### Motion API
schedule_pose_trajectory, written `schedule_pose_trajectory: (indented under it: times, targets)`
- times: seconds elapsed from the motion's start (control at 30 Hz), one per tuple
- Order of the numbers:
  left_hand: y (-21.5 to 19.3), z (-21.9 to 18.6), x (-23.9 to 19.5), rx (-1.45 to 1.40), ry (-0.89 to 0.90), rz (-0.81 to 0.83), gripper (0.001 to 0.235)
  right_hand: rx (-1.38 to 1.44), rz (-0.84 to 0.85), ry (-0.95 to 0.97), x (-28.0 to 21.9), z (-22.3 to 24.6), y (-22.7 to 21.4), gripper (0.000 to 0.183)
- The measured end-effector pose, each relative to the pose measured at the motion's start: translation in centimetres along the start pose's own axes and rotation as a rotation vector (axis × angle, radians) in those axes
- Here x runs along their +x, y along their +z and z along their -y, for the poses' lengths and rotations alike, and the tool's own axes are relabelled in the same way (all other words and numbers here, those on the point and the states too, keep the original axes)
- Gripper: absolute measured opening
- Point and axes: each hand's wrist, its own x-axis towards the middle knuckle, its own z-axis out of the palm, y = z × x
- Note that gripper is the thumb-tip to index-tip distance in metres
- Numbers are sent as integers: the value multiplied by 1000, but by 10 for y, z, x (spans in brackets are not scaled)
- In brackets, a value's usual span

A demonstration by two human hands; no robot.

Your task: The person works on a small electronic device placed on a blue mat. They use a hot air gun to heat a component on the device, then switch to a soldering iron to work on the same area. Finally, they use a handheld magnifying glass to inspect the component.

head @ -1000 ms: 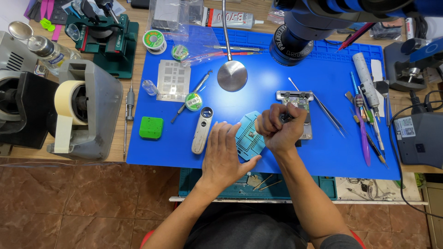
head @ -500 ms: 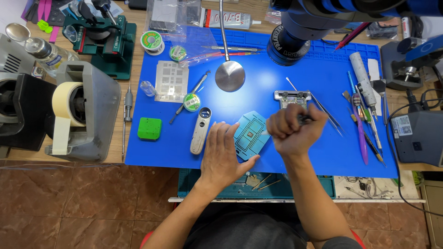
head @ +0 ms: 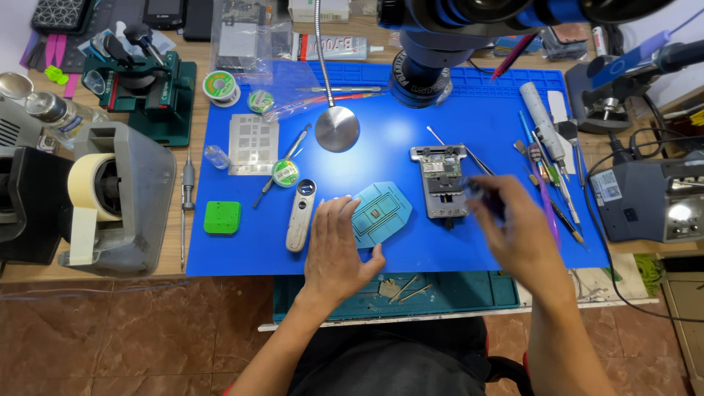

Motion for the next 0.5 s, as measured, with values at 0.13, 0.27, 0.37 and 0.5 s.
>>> schedule_pose_trajectory:
  times: [0.13, 0.27, 0.37, 0.5]
  targets:
    - [0, 1, -2, -7, 23, 11, 85, -280, -133, 18, 24, -96, -1, 33]
    - [-5, -1, -1, -57, 33, 61, 83, -511, -27, 253, 59, -170, 11, 32]
    - [-5, 1, -1, -69, 37, 91, 83, -548, 0, 300, 80, -186, 23, 36]
    - [-14, -7, 2, -74, -28, 201, 77, -270, -117, 273, 74, -132, 1, 53]
